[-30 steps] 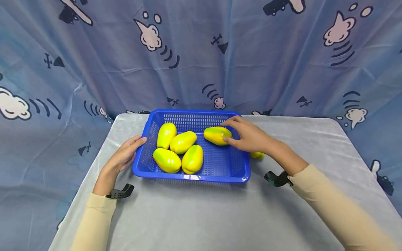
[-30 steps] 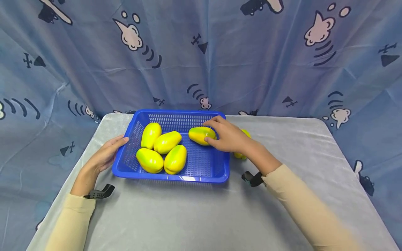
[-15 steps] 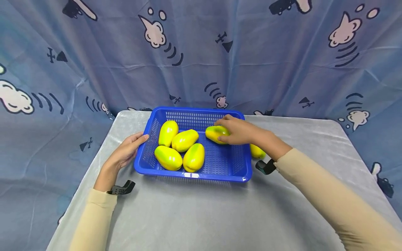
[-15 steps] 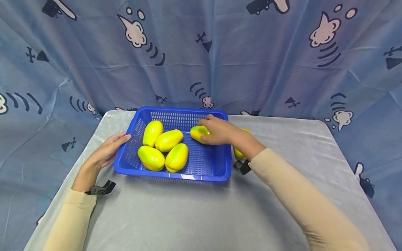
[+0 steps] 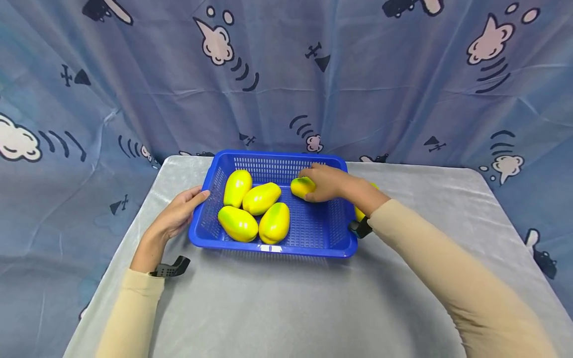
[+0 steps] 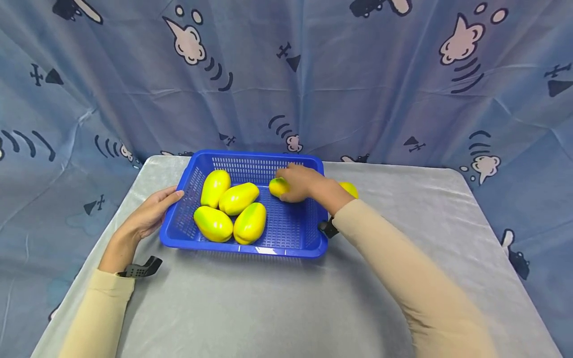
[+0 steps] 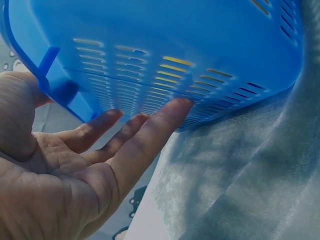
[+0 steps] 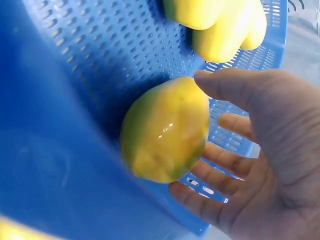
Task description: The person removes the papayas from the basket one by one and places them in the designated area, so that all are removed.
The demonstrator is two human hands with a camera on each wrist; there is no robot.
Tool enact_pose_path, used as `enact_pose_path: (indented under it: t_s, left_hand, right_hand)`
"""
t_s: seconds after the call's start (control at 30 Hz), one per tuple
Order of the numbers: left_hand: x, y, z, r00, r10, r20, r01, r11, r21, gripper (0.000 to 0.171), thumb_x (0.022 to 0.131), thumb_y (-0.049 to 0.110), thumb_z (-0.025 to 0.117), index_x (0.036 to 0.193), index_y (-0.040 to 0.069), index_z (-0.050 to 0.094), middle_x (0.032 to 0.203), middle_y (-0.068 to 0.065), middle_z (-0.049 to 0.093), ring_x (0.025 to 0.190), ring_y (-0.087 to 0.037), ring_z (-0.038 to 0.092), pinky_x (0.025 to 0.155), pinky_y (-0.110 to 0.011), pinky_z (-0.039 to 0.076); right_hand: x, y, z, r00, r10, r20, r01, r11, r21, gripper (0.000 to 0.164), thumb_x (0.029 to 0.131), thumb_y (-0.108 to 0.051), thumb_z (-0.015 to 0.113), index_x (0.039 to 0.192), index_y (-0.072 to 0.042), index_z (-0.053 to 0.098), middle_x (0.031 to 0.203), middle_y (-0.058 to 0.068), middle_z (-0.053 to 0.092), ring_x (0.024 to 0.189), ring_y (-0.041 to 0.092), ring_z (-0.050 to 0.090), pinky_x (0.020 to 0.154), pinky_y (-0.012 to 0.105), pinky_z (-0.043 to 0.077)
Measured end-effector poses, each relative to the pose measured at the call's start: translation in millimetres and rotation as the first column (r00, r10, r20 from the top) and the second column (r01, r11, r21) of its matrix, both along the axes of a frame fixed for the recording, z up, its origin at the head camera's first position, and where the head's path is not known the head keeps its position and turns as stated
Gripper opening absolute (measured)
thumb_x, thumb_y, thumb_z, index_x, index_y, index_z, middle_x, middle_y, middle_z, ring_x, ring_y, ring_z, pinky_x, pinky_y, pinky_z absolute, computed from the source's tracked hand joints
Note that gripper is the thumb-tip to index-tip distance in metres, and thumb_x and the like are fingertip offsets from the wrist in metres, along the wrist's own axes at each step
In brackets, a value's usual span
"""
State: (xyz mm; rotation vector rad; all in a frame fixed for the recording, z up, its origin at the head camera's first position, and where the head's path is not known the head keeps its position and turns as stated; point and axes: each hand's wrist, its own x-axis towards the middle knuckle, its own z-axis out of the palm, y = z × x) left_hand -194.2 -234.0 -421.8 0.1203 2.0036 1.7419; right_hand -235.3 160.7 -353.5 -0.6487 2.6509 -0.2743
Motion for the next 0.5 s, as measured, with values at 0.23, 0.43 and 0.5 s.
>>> enact_pose_path:
  t_s: [0.23, 0.43, 0.5]
  left_hand:
    - [1.0, 1.9, -1.9, 1.000, 0.005, 0.000, -0.005, 1.000, -0.016, 0.072, 0.113, 0.043, 0.046, 0.166, 0.000, 0.025, 0.139, -0.022, 0.061, 0.105, -0.010, 0.074, 0.090, -0.032, 0.065]
    - [0.7, 1.7, -0.3, 1.000, 0.005, 0.002, -0.005, 1.000, -0.029, 0.074, 0.113, 0.045, 0.046, 0.167, 0.001, 0.021, 0.155, -0.034, 0.045, 0.106, -0.008, 0.072, 0.092, -0.031, 0.065]
    - [-0.5, 2.2, 0.5, 1.000, 0.006, -0.001, -0.006, 0.999, -0.031, 0.074, 0.113, 0.045, 0.046, 0.167, 0.002, 0.022, 0.155, -0.034, 0.045, 0.107, -0.008, 0.072, 0.092, -0.031, 0.065]
  right_hand:
    - [-3.3, -4.2, -6.8, 0.999, -0.028, 0.040, 0.027, 0.999, 0.037, 0.067, 0.097, -0.025, 0.074, 0.158, -0.013, 0.049, 0.156, 0.023, 0.050, 0.139, 0.040, 0.052, 0.122, 0.062, 0.042]
    - [-4.5, -8.4, -8.4, 0.998, -0.033, 0.061, 0.028, 0.996, 0.080, 0.074, 0.097, -0.026, 0.072, 0.163, -0.014, 0.041, 0.157, 0.023, 0.048, 0.135, 0.038, 0.052, 0.121, 0.058, 0.044]
    - [-5.0, -8.5, -6.6, 0.998, -0.043, 0.051, 0.038, 0.994, 0.098, 0.074, 0.096, -0.027, 0.071, 0.163, -0.014, 0.041, 0.158, 0.021, 0.049, 0.136, 0.038, 0.052, 0.121, 0.059, 0.044]
